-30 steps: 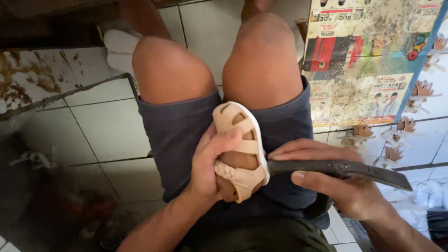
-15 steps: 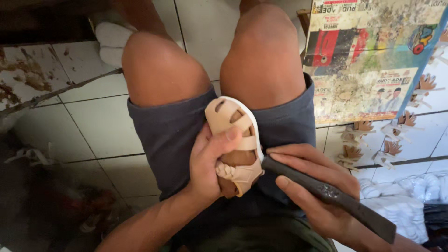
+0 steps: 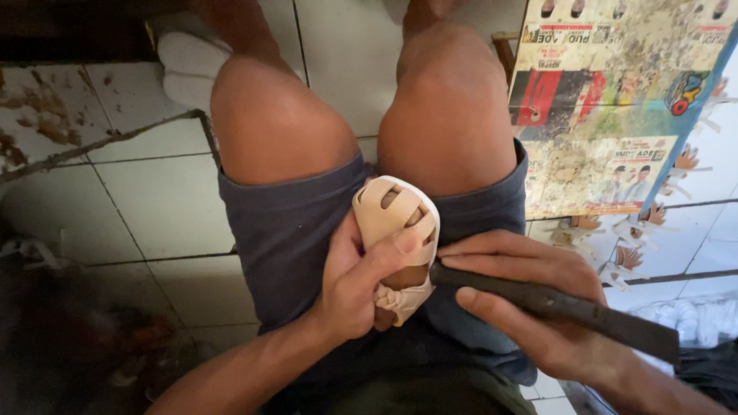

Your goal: The person sits on the floor assembling a sandal: they fit the strapped upper over a wooden shoe last, press and trim the sole edge with a hand blade, heat the sole over a small gas burner, and press the sole and upper together by hand, working the piece over repeatedly.

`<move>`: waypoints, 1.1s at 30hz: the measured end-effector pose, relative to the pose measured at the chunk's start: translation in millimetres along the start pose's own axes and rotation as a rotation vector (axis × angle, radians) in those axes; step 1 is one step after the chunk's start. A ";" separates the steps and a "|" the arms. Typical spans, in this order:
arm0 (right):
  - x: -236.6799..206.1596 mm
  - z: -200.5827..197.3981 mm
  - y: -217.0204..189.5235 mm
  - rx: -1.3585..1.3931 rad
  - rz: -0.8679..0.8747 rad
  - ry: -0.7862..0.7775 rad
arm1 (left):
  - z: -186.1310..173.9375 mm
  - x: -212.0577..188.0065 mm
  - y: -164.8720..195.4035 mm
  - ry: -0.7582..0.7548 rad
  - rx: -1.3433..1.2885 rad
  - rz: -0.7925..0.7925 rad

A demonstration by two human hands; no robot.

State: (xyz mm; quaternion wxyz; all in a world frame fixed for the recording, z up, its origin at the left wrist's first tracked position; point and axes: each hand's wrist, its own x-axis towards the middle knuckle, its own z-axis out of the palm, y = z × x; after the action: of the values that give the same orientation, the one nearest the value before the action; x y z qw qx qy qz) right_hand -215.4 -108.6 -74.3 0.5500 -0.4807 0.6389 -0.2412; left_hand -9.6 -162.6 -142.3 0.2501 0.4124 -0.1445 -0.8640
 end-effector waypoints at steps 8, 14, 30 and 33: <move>-5.2 2.4 2.9 0.096 0.120 0.099 | -5.3 0.7 -1.0 -0.014 -0.056 -0.054; -0.6 12.6 -6.0 0.432 0.184 0.275 | -6.6 2.7 2.3 -0.007 -0.086 -0.122; 14.5 -2.1 -17.7 0.298 0.026 0.232 | 2.9 3.2 21.8 -0.117 0.084 -0.056; 18.4 -20.0 -11.6 0.071 0.059 0.061 | 4.2 1.9 26.0 -0.147 0.118 -0.037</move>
State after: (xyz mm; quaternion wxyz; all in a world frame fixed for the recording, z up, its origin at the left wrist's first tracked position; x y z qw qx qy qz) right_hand -228.8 -134.0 -67.7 0.5537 -0.4344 0.6603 -0.2622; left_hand -5.7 -185.1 -129.1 0.1980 0.3645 -0.2054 -0.8864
